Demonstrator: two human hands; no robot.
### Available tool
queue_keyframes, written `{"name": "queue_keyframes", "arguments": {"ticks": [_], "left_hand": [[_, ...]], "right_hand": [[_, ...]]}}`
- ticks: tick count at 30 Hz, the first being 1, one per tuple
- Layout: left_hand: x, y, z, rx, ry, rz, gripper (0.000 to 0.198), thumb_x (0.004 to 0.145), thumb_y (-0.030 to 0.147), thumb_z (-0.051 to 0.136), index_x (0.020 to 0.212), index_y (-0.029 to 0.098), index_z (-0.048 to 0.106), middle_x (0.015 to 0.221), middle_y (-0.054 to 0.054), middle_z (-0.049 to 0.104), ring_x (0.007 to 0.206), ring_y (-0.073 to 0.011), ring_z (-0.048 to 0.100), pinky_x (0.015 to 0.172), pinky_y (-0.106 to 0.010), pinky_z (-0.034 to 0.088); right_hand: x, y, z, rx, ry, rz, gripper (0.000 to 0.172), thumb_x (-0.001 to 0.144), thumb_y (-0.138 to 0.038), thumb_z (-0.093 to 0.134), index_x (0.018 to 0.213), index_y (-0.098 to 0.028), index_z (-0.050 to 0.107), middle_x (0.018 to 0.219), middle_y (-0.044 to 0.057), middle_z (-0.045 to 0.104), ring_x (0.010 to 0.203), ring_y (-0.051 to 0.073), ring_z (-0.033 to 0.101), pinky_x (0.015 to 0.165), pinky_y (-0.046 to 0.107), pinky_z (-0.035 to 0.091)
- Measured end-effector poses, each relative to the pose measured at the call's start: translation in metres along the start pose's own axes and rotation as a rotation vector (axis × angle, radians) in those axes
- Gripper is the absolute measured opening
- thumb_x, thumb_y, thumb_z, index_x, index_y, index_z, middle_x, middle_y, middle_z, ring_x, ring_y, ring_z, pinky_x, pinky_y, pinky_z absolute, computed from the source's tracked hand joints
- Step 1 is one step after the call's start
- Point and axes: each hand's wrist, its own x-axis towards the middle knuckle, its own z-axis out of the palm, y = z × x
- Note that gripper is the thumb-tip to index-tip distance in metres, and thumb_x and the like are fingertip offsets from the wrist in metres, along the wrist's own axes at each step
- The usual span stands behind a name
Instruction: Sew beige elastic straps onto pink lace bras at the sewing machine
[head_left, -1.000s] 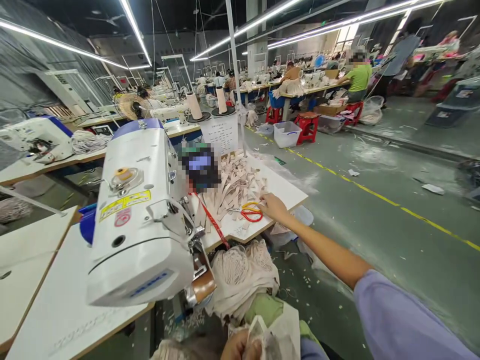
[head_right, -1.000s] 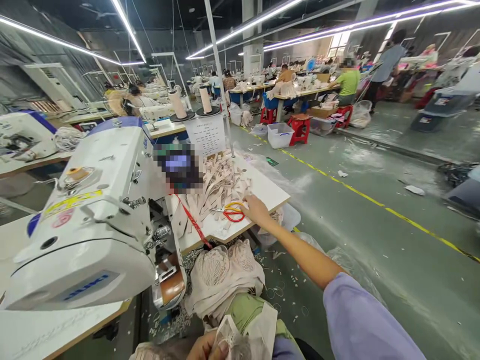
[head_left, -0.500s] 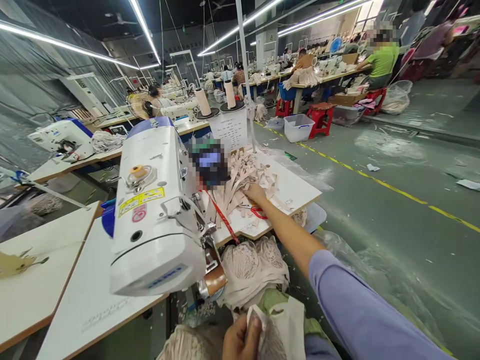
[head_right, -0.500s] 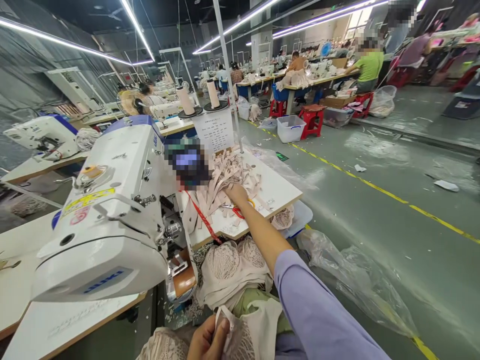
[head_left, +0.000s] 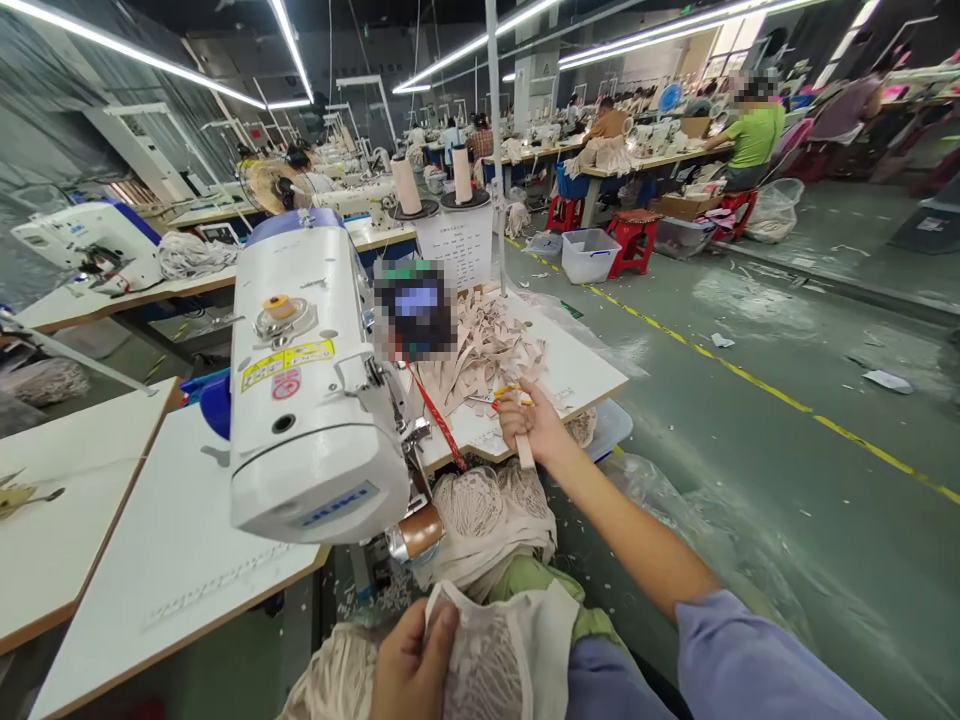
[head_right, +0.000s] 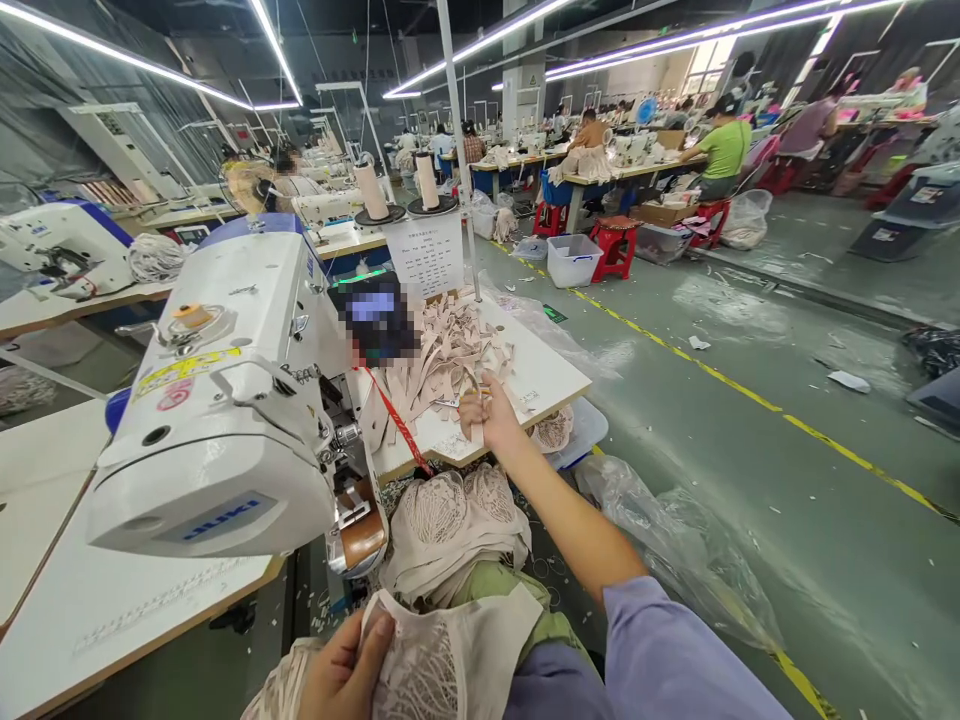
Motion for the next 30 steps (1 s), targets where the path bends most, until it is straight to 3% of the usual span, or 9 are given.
{"name": "queue_keyframes", "arguments": {"ticks": [6, 11, 14, 16, 18, 21, 24, 28, 30], "left_hand": [[-0.003, 0.053, 0.000, 0.001, -0.063, 0.134, 0.054, 0.076, 0.068, 0.059, 0.090, 0.018, 0.072, 0.078, -0.006, 0.073, 0.072, -0.0223, 0.065, 0.065, -0.027, 0.052], [0.006, 0.052, 0.007, 0.017, -0.302, 0.078, 0.044, 0.082, 0.057, 0.054, 0.060, 0.019, 0.051, 0.055, 0.003, 0.043, 0.055, -0.0118, 0.041, 0.052, -0.023, 0.034], [0.005, 0.044, 0.008, -0.001, -0.310, 0.056, 0.049, 0.084, 0.058, 0.051, 0.056, 0.021, 0.037, 0.054, 0.006, 0.030, 0.052, -0.0092, 0.029, 0.049, -0.023, 0.025], [0.002, 0.042, 0.008, 0.004, -0.295, 0.060, 0.046, 0.084, 0.056, 0.052, 0.057, 0.020, 0.039, 0.053, 0.006, 0.033, 0.052, -0.0094, 0.031, 0.049, -0.022, 0.025], [0.000, 0.043, 0.007, 0.010, -0.281, 0.079, 0.038, 0.084, 0.049, 0.054, 0.061, 0.019, 0.051, 0.056, 0.004, 0.046, 0.055, -0.0109, 0.041, 0.052, -0.022, 0.031], [-0.004, 0.044, 0.006, 0.007, -0.229, 0.124, 0.024, 0.085, 0.038, 0.056, 0.083, 0.017, 0.068, 0.076, -0.001, 0.068, 0.071, -0.0155, 0.058, 0.064, -0.023, 0.043], [-0.006, 0.044, 0.005, 0.059, -0.168, 0.136, 0.024, 0.087, 0.035, 0.054, 0.089, 0.018, 0.070, 0.078, -0.002, 0.070, 0.072, -0.0161, 0.061, 0.064, -0.022, 0.044], [-0.003, 0.043, 0.006, 0.172, -0.109, 0.167, 0.025, 0.089, 0.037, 0.051, 0.086, 0.018, 0.068, 0.070, -0.001, 0.067, 0.063, -0.0140, 0.058, 0.058, -0.022, 0.040], [0.001, 0.040, 0.008, 0.249, -0.088, 0.192, 0.026, 0.088, 0.038, 0.050, 0.076, 0.019, 0.064, 0.064, 0.001, 0.063, 0.058, -0.0129, 0.053, 0.055, -0.022, 0.036]], "right_hand": [[-0.086, 0.045, 0.056, 0.348, -0.096, 0.223, 0.031, 0.101, -0.041, 0.045, 0.077, -0.022, 0.047, 0.056, -0.010, 0.013, 0.045, 0.010, 0.005, 0.038, 0.015, 0.022], [-0.111, 0.056, 0.073, 0.489, -0.056, 0.338, 0.026, 0.102, -0.031, 0.046, 0.079, -0.022, 0.051, 0.055, -0.009, 0.020, 0.042, 0.008, 0.017, 0.041, 0.013, 0.029], [-0.121, 0.065, 0.058, 0.306, -0.100, 0.419, 0.016, 0.092, -0.035, 0.063, 0.087, -0.021, 0.058, 0.065, -0.006, 0.045, 0.056, 0.006, 0.046, 0.058, 0.016, 0.044], [-0.128, 0.070, 0.045, 0.098, -0.187, 0.492, 0.027, 0.080, -0.041, 0.075, 0.090, -0.020, 0.062, 0.076, -0.002, 0.058, 0.068, 0.009, 0.056, 0.064, 0.021, 0.048], [-0.130, 0.071, 0.033, -0.085, -0.239, 0.518, 0.035, 0.072, -0.046, 0.082, 0.084, -0.018, 0.064, 0.073, -0.001, 0.061, 0.064, 0.010, 0.056, 0.060, 0.023, 0.046], [-0.125, 0.061, 0.020, -0.241, -0.162, 0.382, 0.036, 0.068, -0.049, 0.083, 0.073, -0.019, 0.065, 0.062, -0.003, 0.057, 0.055, 0.010, 0.050, 0.054, 0.024, 0.042], [-0.120, 0.047, 0.013, -0.293, -0.115, 0.280, 0.030, 0.069, -0.046, 0.082, 0.076, -0.020, 0.070, 0.070, 0.000, 0.063, 0.063, 0.012, 0.055, 0.062, 0.026, 0.046], [-0.125, 0.044, 0.016, -0.481, -0.383, 0.339, 0.026, 0.081, -0.040, 0.073, 0.097, -0.019, 0.074, 0.098, 0.005, 0.069, 0.089, 0.018, 0.063, 0.084, 0.032, 0.048], [-0.128, 0.047, 0.022, -0.638, -0.495, 0.251, 0.024, 0.087, -0.040, 0.066, 0.098, -0.020, 0.075, 0.102, 0.006, 0.068, 0.096, 0.020, 0.062, 0.088, 0.034, 0.047]]}}
